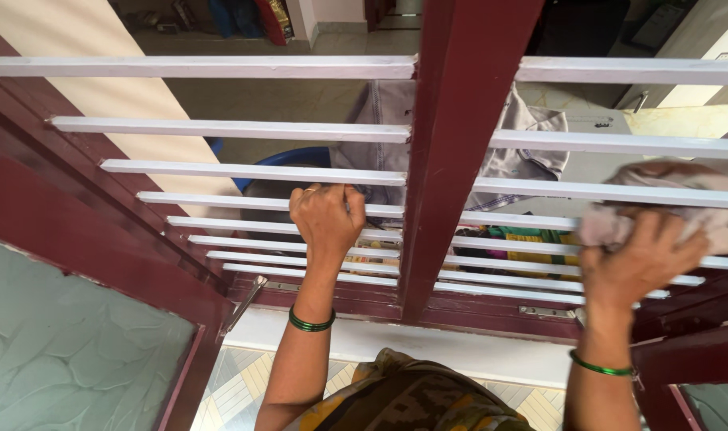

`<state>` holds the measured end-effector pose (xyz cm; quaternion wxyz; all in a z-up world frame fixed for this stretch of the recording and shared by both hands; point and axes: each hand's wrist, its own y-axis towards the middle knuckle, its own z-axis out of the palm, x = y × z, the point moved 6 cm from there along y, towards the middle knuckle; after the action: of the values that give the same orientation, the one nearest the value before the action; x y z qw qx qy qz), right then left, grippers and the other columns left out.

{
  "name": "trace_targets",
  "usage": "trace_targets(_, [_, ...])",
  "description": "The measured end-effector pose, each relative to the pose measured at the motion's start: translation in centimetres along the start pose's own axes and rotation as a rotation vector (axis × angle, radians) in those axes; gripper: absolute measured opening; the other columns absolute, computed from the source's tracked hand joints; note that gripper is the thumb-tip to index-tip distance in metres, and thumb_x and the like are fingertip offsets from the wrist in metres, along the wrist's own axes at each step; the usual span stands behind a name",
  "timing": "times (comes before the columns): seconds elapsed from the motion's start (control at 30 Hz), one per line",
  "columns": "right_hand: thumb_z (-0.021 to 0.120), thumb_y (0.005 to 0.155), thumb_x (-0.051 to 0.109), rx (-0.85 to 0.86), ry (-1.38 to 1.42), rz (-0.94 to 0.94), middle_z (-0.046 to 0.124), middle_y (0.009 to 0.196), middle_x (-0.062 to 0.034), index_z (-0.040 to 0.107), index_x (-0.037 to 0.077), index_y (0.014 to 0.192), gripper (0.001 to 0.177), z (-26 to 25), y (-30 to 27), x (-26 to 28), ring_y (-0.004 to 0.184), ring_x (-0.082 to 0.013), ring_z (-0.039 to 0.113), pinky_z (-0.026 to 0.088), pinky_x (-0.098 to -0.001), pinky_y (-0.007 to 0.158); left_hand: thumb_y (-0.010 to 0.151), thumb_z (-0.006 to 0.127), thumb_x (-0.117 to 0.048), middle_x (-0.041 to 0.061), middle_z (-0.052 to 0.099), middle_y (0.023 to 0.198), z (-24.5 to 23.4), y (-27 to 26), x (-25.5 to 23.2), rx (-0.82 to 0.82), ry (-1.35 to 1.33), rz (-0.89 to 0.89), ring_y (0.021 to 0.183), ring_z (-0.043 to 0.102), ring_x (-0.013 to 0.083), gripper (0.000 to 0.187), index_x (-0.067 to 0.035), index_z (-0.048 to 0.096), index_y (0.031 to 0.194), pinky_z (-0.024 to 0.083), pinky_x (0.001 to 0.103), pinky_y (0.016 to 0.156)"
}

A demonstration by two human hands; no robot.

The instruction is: The person wipes the horizontal bars and frame of a window-mounted metal grill gate using a cloth, reaching various sections across the structure.

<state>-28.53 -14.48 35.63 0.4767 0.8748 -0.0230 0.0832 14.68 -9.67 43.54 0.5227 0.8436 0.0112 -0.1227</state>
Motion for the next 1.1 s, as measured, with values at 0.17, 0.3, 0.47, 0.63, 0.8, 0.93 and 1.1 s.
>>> trace_targets(0.17, [0.074,0.076,0.006,-0.003,0.064,-0.072,0.051,0.127,-0.0098,0.056,0.008,0.105,0.034,-0.5,-1.2,10.7,0.149,-0.0412,0.037,0.014,-0.0658,0.129,0.081,0.061,-0.018,0.014,0.055,0.048,0.3,-0.1,0.3,0.013,-0.001,-0.002,0.047,0.050,0.0287,0.031,-0.006,0.063,0.053,0.036,0.042,0.060])
trace_targets(0.3, [0.070,0.075,0.001,0.074,0.171,-0.206,0.053,0.127,-0.0145,0.062,0.009,0.121,0.047,-3.3,-1.4,19.4,0.138,-0.0422,0.041,0.020,-0.0652,0.122,0.082,0.061,-0.018,0.013,0.056,0.050,0.3,-0.1,0.3,0.001,-0.005,0.005,0.048,0.052,0.0284,0.030,-0.007,0.063,0.054,0.036,0.042,0.060])
trace_targets(0.47, [0.067,0.074,0.000,0.109,0.235,-0.293,0.056,0.126,-0.0117,0.067,0.012,0.130,0.058,-5.7,-0.2,20.6,0.132,-0.0402,0.042,0.025,-0.0607,0.114,0.083,0.060,-0.018,0.013,0.058,0.052,0.1,-0.2,0.2,-0.003,-0.023,0.010,0.049,0.053,0.0284,0.029,-0.007,0.066,0.057,0.036,0.042,0.061])
trace_targets(0.63, [0.069,0.074,0.001,0.123,0.234,-0.373,0.060,0.128,-0.0077,0.068,0.017,0.131,0.059,-5.8,-0.2,18.9,0.130,-0.0376,0.045,0.028,-0.0570,0.111,0.086,0.059,-0.017,0.012,0.060,0.056,0.0,-0.5,0.1,0.021,0.000,0.038,0.055,0.054,0.0276,0.024,-0.005,0.069,0.068,0.037,0.041,0.064])
trace_targets(0.8, [0.072,0.076,0.004,0.139,0.244,-0.389,0.061,0.126,-0.0057,0.070,0.020,0.131,0.057,-4.5,0.0,16.0,0.129,-0.0338,0.048,0.033,-0.0538,0.110,0.089,0.059,-0.015,0.012,0.060,0.057,-0.4,-0.2,-0.2,0.058,-0.012,0.038,0.058,0.054,0.0281,0.026,-0.004,0.067,0.067,0.037,0.042,0.065])
trace_targets(0.93, [0.079,0.081,0.017,0.061,0.129,-0.332,0.060,0.123,-0.0050,0.071,0.020,0.125,0.045,-3.3,0.2,8.5,0.132,-0.0333,0.048,0.033,-0.0538,0.114,0.090,0.058,-0.016,0.012,0.061,0.059,-0.8,-0.1,-0.5,0.062,-0.025,0.037,0.059,0.054,0.0282,0.026,-0.004,0.067,0.069,0.037,0.042,0.068])
trace_targets(1.1, [0.074,0.078,0.013,-0.053,0.032,-0.241,0.056,0.111,-0.0077,0.063,0.011,0.106,0.030,-2.3,1.4,-4.2,0.121,-0.0316,0.052,0.037,-0.0478,0.113,0.091,0.059,-0.016,0.012,0.060,0.059,-0.7,-0.1,-0.5,0.069,-0.030,0.016,0.059,0.054,0.0284,0.026,-0.004,0.068,0.069,0.037,0.043,0.069])
